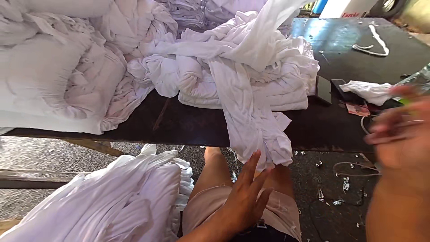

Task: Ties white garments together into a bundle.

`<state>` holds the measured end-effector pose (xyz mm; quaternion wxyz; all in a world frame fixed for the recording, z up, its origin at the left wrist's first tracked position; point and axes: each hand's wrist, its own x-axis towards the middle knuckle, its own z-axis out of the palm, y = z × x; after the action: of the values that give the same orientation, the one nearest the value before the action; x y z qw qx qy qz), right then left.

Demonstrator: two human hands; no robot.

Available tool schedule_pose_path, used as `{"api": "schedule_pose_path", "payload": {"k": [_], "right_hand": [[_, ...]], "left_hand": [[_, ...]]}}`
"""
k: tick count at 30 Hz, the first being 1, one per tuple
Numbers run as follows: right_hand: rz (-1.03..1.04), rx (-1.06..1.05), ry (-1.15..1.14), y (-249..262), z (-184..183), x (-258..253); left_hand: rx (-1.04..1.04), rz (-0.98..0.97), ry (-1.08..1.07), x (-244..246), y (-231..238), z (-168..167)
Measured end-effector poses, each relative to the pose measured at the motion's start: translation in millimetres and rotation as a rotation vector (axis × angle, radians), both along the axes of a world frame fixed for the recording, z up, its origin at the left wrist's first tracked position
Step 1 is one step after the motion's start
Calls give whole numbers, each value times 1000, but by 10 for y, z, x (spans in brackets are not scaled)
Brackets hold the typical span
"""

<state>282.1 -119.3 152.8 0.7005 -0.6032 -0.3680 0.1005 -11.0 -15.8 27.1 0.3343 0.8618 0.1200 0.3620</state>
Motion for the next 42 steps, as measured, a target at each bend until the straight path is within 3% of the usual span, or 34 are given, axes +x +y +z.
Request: {"api": "schedule_pose_path", "payload": {"k": [5,9,15,20,25,29,33,37,42], "right_hand": [[312,-591,-400,385,-887,-310],[376,-862,-549,428,-1073,-428],[80,-482,-628,279,-1058,-410],[187,-328,-584,233,-948,-625],[189,-286,-695,298,-1021,-753],[232,-260,-818,285,-1192,-913],[98,-331,-1023,340,-1503,-1086],[12,-373,-904,373,-1468,-1048],[44,-194,-763,357,-1284,-1139]], "left_hand": [[-98,17,-23,-26,31,-33],[-198,49,-54,5,112,-88],[-270,112,-74,123,193,-169],[-314,82,-99,242,176,-128],[-434,28,-82,323,168,-120],[-420,135,-47,294,231,-223],[-469,247,6,234,337,-271],[-491,178,-3,192,324,-225],[-277,88,-108,331,215,-153]]}}
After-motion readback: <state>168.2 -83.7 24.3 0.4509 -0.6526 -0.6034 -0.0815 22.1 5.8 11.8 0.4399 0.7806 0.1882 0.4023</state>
